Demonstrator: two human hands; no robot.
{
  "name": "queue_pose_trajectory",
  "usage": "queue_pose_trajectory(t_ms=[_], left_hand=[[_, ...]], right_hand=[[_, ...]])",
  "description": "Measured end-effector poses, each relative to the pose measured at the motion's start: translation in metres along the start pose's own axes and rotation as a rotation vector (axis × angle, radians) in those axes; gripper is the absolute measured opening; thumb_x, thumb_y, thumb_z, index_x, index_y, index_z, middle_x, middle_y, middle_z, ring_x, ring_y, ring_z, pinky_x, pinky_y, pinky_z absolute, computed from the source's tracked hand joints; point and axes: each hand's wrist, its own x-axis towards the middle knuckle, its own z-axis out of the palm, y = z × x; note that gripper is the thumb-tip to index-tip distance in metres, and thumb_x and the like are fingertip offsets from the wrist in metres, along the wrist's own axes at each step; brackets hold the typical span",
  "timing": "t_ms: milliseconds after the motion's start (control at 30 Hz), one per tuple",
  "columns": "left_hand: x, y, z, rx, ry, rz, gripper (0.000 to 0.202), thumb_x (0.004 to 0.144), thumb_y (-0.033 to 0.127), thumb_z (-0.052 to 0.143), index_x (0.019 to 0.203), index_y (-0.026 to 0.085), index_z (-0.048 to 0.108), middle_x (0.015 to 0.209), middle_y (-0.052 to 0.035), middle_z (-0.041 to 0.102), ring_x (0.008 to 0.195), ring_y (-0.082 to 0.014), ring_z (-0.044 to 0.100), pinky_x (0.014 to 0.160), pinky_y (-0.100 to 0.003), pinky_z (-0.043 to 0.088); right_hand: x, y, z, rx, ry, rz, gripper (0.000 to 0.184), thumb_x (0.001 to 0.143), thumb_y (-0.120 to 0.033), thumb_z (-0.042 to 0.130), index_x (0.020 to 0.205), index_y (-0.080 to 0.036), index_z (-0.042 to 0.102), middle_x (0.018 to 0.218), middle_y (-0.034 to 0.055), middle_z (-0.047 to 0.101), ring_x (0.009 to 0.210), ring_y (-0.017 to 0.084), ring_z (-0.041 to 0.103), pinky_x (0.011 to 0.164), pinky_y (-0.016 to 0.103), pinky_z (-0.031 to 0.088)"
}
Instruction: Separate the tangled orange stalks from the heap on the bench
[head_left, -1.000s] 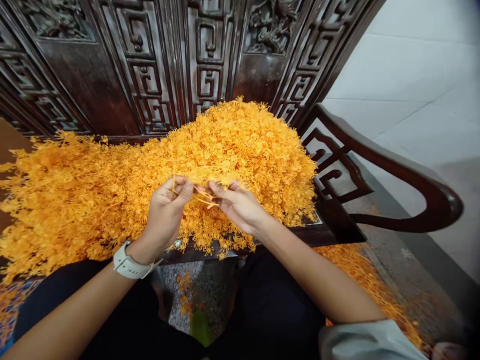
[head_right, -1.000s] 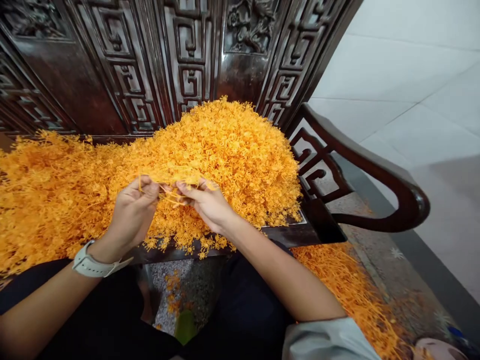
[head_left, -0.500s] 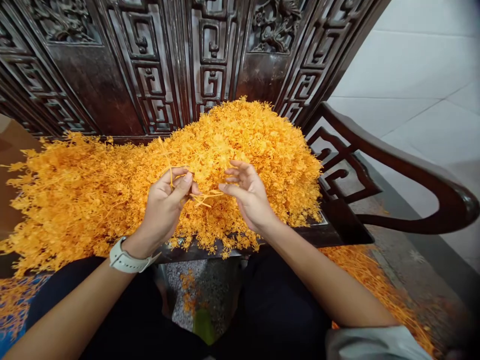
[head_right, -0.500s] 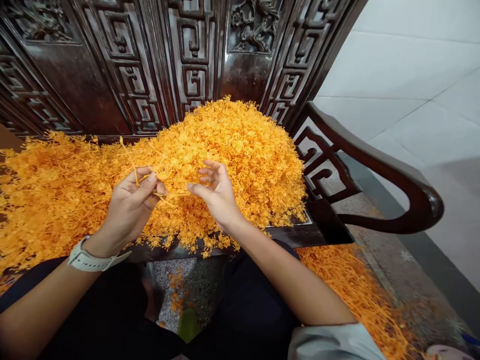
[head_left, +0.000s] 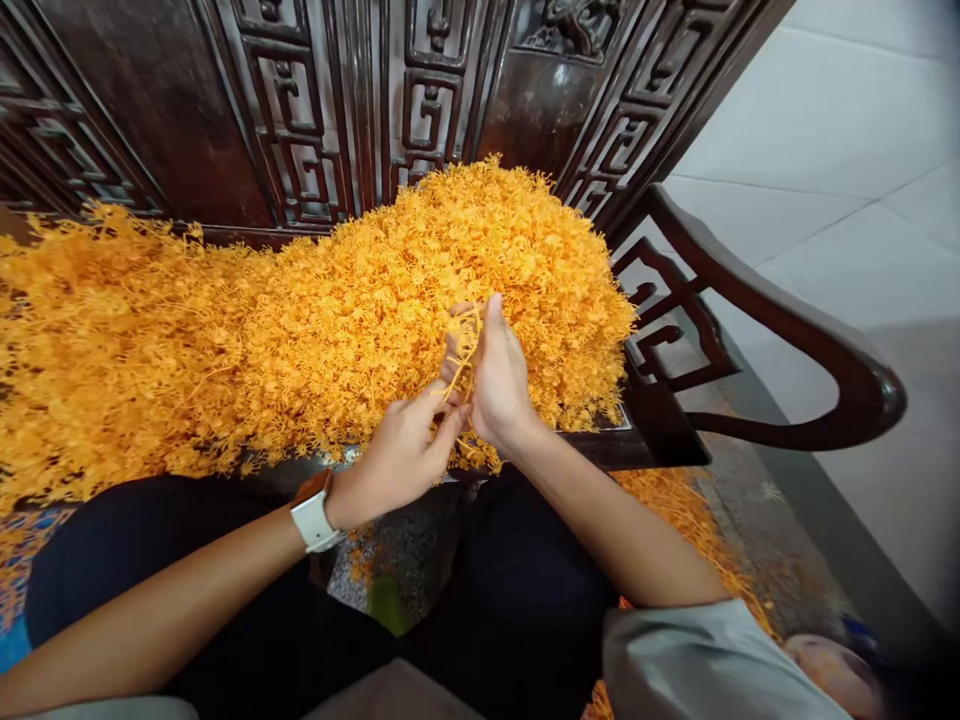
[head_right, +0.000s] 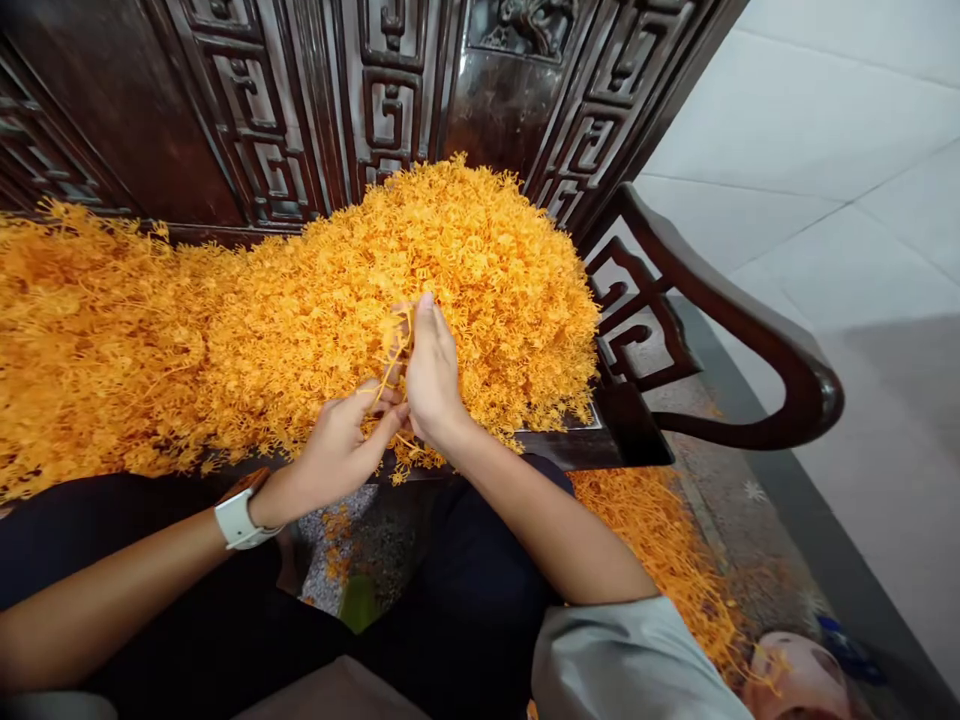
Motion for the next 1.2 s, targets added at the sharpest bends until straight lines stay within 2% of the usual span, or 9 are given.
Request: queue_pose_trajectory(t_ms=[167, 433, 533, 700, 833, 900, 967, 1067, 1200], left_hand=[[-0.003, 0.0, -0.009, -0.257, -0.128, -0.051, 0.028, 0.109, 0.033, 0.054, 0.085, 0.019, 0.06, 0.077, -0.0005, 0.063, 0.07, -0.0136, 0.061, 0.071, -0.03, 0.047], [0.019, 0.012, -0.045, -0.547, -0.191, -0.122, 0.021, 0.1, 0.029, 0.066, 0.083, 0.017, 0.063, 0.064, 0.0021, 0.054, 0.056, -0.0098, 0.048, 0.057, -0.026, 0.036], [0.027, 0.015, -0.076, -0.621, -0.076, -0.115, 0.013, 0.089, 0.024, 0.076, 0.081, 0.019, 0.067, 0.061, 0.0016, 0.055, 0.054, -0.0111, 0.049, 0.057, -0.026, 0.039], [0.034, 0.012, -0.127, -0.548, 0.37, -0.102, 0.008, 0.083, 0.023, 0.081, 0.083, 0.02, 0.074, 0.063, -0.0006, 0.059, 0.056, -0.0135, 0.052, 0.058, -0.028, 0.041], [0.037, 0.015, -0.136, -0.393, 0.429, -0.043, 0.018, 0.09, 0.027, 0.076, 0.073, 0.02, 0.073, 0.059, -0.0029, 0.058, 0.07, -0.0178, 0.06, 0.072, -0.031, 0.047], [0.037, 0.018, -0.137, -0.367, 0.449, -0.013, 0.021, 0.09, 0.027, 0.076, 0.07, 0.021, 0.071, 0.059, -0.0023, 0.057, 0.075, -0.019, 0.062, 0.077, -0.032, 0.048], [0.037, 0.02, -0.138, -0.359, 0.438, -0.006, 0.016, 0.087, 0.026, 0.077, 0.073, 0.021, 0.073, 0.058, -0.0009, 0.056, 0.069, -0.0178, 0.059, 0.073, -0.033, 0.047], [0.036, 0.019, -0.141, -0.355, 0.395, -0.03, 0.011, 0.083, 0.028, 0.08, 0.076, 0.021, 0.076, 0.058, 0.0008, 0.054, 0.058, -0.0141, 0.048, 0.062, -0.031, 0.039], [0.036, 0.013, -0.138, -0.361, 0.302, -0.071, 0.016, 0.079, 0.035, 0.085, 0.079, 0.019, 0.081, 0.058, 0.0005, 0.053, 0.056, -0.0119, 0.045, 0.057, -0.029, 0.033]], right_hand=[[0.012, -0.007, -0.011, 0.055, 0.103, -0.026, 0.055, 0.087, -0.075, 0.073, 0.082, -0.025, 0.052, 0.066, -0.0055, 0.044, 0.052, 0.009, 0.036, 0.048, 0.026, 0.031], [0.022, -0.037, -0.023, 0.034, 0.07, -0.067, 0.057, 0.09, -0.072, 0.072, 0.077, -0.027, 0.04, 0.06, -0.0089, 0.037, 0.043, 0.007, 0.026, 0.039, 0.028, 0.023], [0.034, -0.063, -0.052, -0.028, 0.129, -0.23, 0.059, 0.091, -0.075, 0.069, 0.075, -0.027, 0.037, 0.057, -0.0104, 0.027, 0.044, 0.008, 0.018, 0.039, 0.028, 0.017], [0.06, -0.106, -0.091, -0.156, 0.235, -0.644, 0.06, 0.096, -0.074, 0.061, 0.071, -0.026, 0.036, 0.06, -0.0097, 0.018, 0.047, 0.01, 0.014, 0.042, 0.028, 0.02], [0.083, -0.107, -0.068, -0.587, 0.117, -0.787, 0.049, 0.1, -0.071, 0.055, 0.091, -0.025, 0.067, 0.09, 0.0036, 0.064, 0.079, 0.016, 0.061, 0.074, 0.033, 0.054], [0.091, -0.101, -0.052, -0.765, 0.036, -0.79, 0.054, 0.101, -0.073, 0.051, 0.11, -0.025, 0.075, 0.123, 0.0108, 0.072, 0.117, 0.024, 0.066, 0.104, 0.046, 0.054], [0.093, -0.094, -0.04, -0.804, 0.008, -0.799, 0.056, 0.102, -0.072, 0.051, 0.116, -0.024, 0.077, 0.135, 0.0128, 0.071, 0.134, 0.029, 0.062, 0.12, 0.053, 0.045], [0.086, -0.083, -0.027, -0.638, -0.036, -0.714, 0.055, 0.102, -0.07, 0.053, 0.115, -0.024, 0.079, 0.125, 0.0116, 0.075, 0.123, 0.027, 0.068, 0.115, 0.051, 0.051], [0.069, -0.066, -0.016, -0.434, -0.307, -0.405, 0.059, 0.099, -0.075, 0.055, 0.118, -0.024, 0.078, 0.114, 0.0093, 0.075, 0.095, 0.018, 0.071, 0.082, 0.035, 0.06]])
